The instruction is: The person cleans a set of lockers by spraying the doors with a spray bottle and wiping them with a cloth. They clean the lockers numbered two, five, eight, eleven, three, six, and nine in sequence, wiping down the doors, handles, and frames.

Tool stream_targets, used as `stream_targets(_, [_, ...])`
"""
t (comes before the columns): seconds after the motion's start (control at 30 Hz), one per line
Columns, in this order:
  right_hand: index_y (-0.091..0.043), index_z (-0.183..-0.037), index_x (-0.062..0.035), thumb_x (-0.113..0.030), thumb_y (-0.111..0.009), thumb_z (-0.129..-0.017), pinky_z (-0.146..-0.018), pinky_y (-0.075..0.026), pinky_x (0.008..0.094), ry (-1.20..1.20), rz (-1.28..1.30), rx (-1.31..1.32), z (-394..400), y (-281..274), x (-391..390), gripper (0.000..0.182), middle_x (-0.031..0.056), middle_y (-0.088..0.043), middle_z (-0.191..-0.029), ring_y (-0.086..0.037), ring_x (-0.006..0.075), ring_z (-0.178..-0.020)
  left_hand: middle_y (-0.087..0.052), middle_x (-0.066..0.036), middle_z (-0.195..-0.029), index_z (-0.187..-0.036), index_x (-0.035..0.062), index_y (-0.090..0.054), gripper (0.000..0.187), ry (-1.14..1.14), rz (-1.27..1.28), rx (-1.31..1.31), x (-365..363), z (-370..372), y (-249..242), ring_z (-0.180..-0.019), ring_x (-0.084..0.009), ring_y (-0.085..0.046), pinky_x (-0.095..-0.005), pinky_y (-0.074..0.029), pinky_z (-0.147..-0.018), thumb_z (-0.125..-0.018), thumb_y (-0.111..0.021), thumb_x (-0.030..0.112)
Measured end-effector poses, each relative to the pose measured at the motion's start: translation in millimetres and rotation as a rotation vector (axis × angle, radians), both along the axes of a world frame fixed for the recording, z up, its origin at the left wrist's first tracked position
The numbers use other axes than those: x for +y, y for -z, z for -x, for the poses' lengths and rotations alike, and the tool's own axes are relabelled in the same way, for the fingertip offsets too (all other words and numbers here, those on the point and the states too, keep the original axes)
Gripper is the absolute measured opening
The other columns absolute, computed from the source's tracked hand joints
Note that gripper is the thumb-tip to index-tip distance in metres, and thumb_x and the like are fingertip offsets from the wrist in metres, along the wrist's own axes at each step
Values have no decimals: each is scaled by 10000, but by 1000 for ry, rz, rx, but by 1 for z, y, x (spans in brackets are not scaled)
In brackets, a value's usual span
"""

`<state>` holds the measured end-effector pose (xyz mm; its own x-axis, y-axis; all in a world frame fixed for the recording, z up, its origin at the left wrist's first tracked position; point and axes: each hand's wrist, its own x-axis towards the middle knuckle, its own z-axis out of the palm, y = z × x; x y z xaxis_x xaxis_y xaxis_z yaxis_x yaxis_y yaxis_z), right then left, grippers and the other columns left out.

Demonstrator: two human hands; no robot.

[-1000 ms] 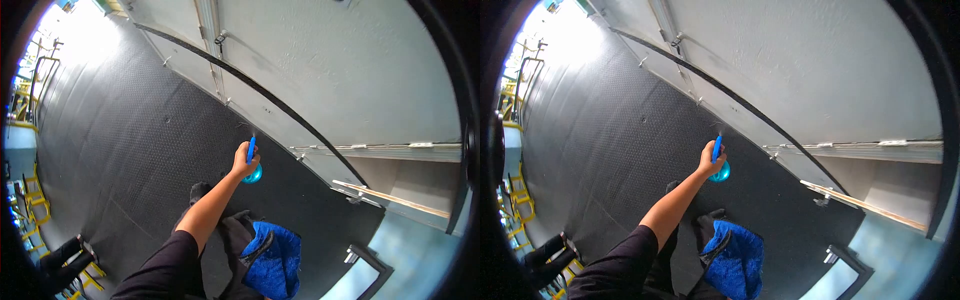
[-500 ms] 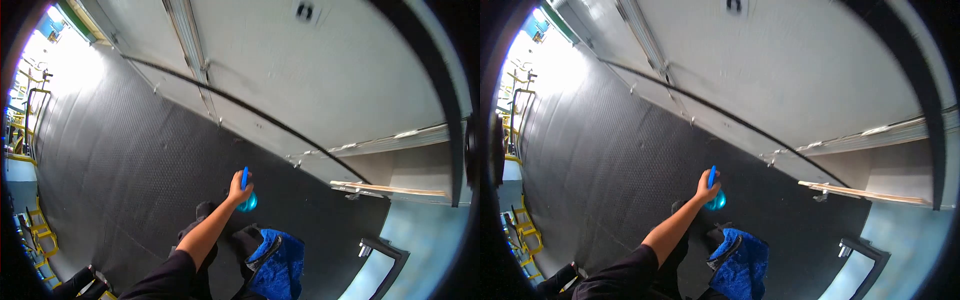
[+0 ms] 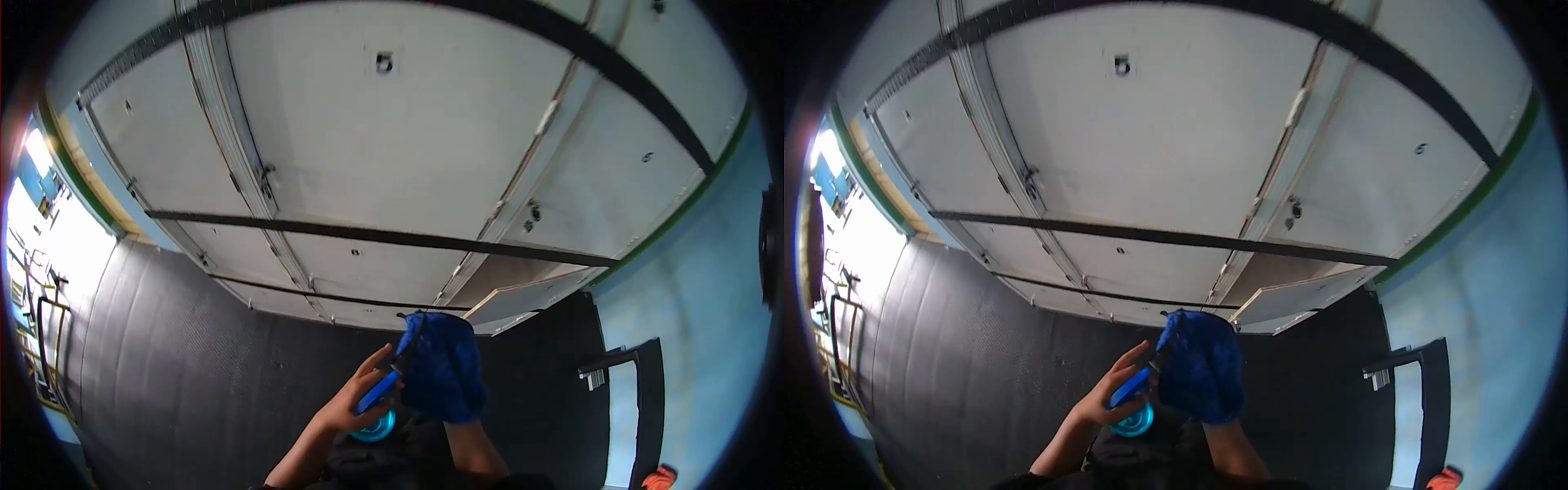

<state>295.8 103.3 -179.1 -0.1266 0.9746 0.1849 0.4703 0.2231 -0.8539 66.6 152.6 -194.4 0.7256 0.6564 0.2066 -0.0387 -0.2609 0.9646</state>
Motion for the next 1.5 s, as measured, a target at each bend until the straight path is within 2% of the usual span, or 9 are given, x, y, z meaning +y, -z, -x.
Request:
stream_targets(0.13, [-331,-1551,-55,-411,-484,-1040,-1199,-304,468,-185,227,1709,25,4,15,641,127,-370,-1594,-404,296,-1435,-144,-321,-1627,-1192,61,-671,376,77,-92,98,20,6,-45,-1525,-439,-156,-554,-243,-1185,-829,-751,122])
stream_targets(0.37, [-379,-1512,-47,-379,-435,-1059,-1101,-428,426,-218,438,1857,39,7,-9,564,148,-482,-1499,-519,274,-1327,-369,-276,-1552,-1247,47,-636,401,151,-222,141,20,26,-76,-1420,-384,-418,-462,-359,-1138,-870,-740,133])
stream_targets(0.47, [-460,-1413,-45,-332,-480,-1049,-1011,-472,421,-348,282,1220,40,49,10,464,116,-608,-1264,-604,255,-1146,-576,-195,-1359,-1227,53,-644,367,180,128,27,18,19,-56,-1254,-308,-565,-406,-434,-1058,-881,-735,133])
stream_targets(0.57, [-533,-1379,-64,-401,-508,-1020,-933,-490,394,-198,436,1858,57,-16,1,494,95,-635,-1105,-618,221,-1045,-643,-119,-1169,-1226,68,-651,339,67,165,207,12,4,-65,-1126,-208,-607,-390,-467,-998,-910,-735,159])
stream_targets(0.83, [-641,-1162,-117,-369,-741,-858,-916,-513,387,130,-661,-249,20,-69,13,407,67,-678,-1059,-646,283,-1002,-629,-153,-1187,-1257,65,-641,387,-262,-47,131,-3,-22,-114,-1153,-266,-611,-385,-475,-983,-884,-715,132])
stream_targets(0.93, [-570,-1319,-63,-437,-669,-912,-1090,-393,453,79,-267,-659,-10,-97,12,562,125,-615,-1310,-536,297,-1279,-612,-167,-1226,-1300,65,-619,431,-423,155,187,-14,-22,-140,-1169,-278,-607,-391,-472,-1001,-889,-719,144])
stream_targets(1.1, [-470,-1404,-58,-491,-596,-933,-1131,-317,483,135,-641,-335,-18,-70,37,652,151,-492,-1417,-427,316,-1362,-579,-179,-1309,-1368,60,-569,520,-603,-343,18,-8,-5,-136,-1233,-295,-573,-431,-444,-1047,-882,-735,139])
stream_targets(1.37, [-272,-1575,-49,-597,-450,-975,-1214,-166,544,331,-1328,262,-57,-345,230,832,205,-246,-1632,-208,355,-1528,-553,-194,-1342,-1414,13,-488,570,-592,-478,-15,58,26,-220,-1261,-319,-543,-405,-453,-1033,-875,-676,14])
stream_targets(1.5, [-322,-1556,-38,-483,-431,-1001,-1172,-215,620,894,-1261,-832,-24,-388,262,719,223,-280,-1610,-250,415,-1499,-552,-200,-1334,-1404,18,-497,567,-548,-583,-152,89,52,-233,-1242,-317,-551,-411,-461,-1028,-863,-666,-9])
